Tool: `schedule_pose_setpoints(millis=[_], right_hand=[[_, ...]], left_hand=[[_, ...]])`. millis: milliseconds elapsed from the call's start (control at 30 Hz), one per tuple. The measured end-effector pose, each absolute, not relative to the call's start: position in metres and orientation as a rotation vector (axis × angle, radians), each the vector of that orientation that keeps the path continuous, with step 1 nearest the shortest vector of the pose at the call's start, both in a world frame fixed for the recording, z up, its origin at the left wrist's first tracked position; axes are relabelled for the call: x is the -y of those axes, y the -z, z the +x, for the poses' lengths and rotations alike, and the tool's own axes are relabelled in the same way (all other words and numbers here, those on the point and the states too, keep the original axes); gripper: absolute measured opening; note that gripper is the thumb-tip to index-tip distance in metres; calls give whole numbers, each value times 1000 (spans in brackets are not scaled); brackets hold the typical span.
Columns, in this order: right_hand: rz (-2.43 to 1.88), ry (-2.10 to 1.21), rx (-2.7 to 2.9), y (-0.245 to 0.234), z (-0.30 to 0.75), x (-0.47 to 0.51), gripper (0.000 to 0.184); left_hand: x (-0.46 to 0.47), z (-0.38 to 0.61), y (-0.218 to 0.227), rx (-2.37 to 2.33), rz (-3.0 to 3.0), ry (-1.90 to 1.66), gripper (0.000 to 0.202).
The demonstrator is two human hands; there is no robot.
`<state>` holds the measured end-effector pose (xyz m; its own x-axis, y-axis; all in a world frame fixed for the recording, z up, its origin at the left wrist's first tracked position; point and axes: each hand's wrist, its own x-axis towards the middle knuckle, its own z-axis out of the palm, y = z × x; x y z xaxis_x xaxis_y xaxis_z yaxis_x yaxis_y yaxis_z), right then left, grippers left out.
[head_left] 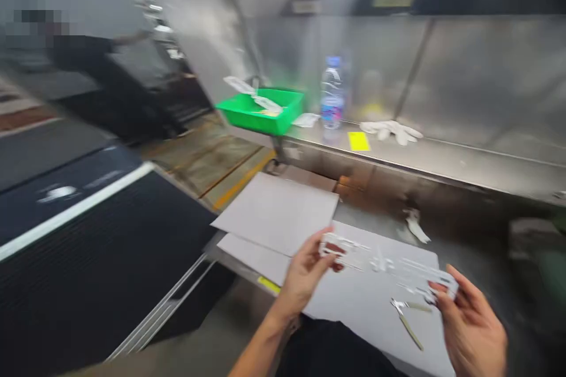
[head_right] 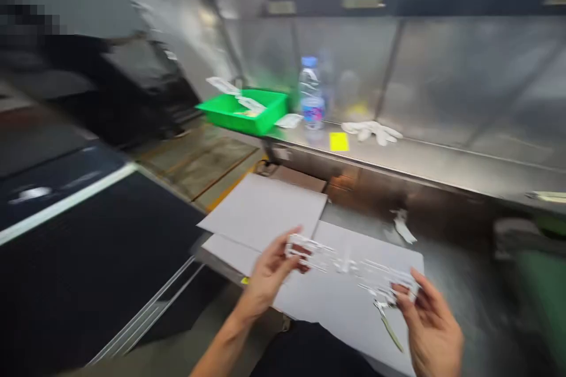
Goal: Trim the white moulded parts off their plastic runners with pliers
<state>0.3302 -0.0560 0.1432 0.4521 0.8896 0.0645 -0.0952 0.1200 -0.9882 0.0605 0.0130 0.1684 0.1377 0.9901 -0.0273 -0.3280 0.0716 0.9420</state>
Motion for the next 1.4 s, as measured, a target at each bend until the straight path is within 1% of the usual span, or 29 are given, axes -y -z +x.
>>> schedule_pose_setpoints(millis=[67, 167, 233, 300, 400, 467, 567, 633, 767, 933, 1167, 1400], right_hand=[[-1235, -848, 768, -148, 336, 65, 51], [-1108, -967, 863, -157, 336, 61, 48], [-1023, -995, 937, -164, 334, 61, 54], [-980, -961, 950, -167, 332, 65, 62], [-1030, -882, 907, -165, 332, 72, 62], [-1090, -874, 872, -162, 335, 75, 62], [-1115, -909, 795, -161, 341, 75, 63], [-1103, -933, 748, -165, 343, 73, 67], [-1106, -915, 702, -171, 341, 70, 73], [-1073, -950, 716, -164, 342, 69, 74], [-1018, -985, 726, -151, 347, 72, 61], [-975, -1031, 640, -149, 344, 67, 69]], left_hand=[[-9, 48, -180, -949, 966, -1283, 62], [5, 39, -188, -994, 901, -1388, 53], [14, 37, -191, -972, 937, -1400, 49], [18, 38, -193, -966, 988, -1403, 46], [21, 41, -199, -1002, 950, -1435, 40], [24, 44, -204, -1011, 875, -1433, 45], [29, 45, -212, -982, 828, -1381, 62], [32, 43, -214, -941, 829, -1367, 67], [32, 37, -214, -891, 823, -1389, 60], [31, 39, -213, -898, 914, -1474, 61], [32, 43, -226, -872, 1075, -1519, 54], [37, 45, -228, -928, 1069, -1551, 57]])
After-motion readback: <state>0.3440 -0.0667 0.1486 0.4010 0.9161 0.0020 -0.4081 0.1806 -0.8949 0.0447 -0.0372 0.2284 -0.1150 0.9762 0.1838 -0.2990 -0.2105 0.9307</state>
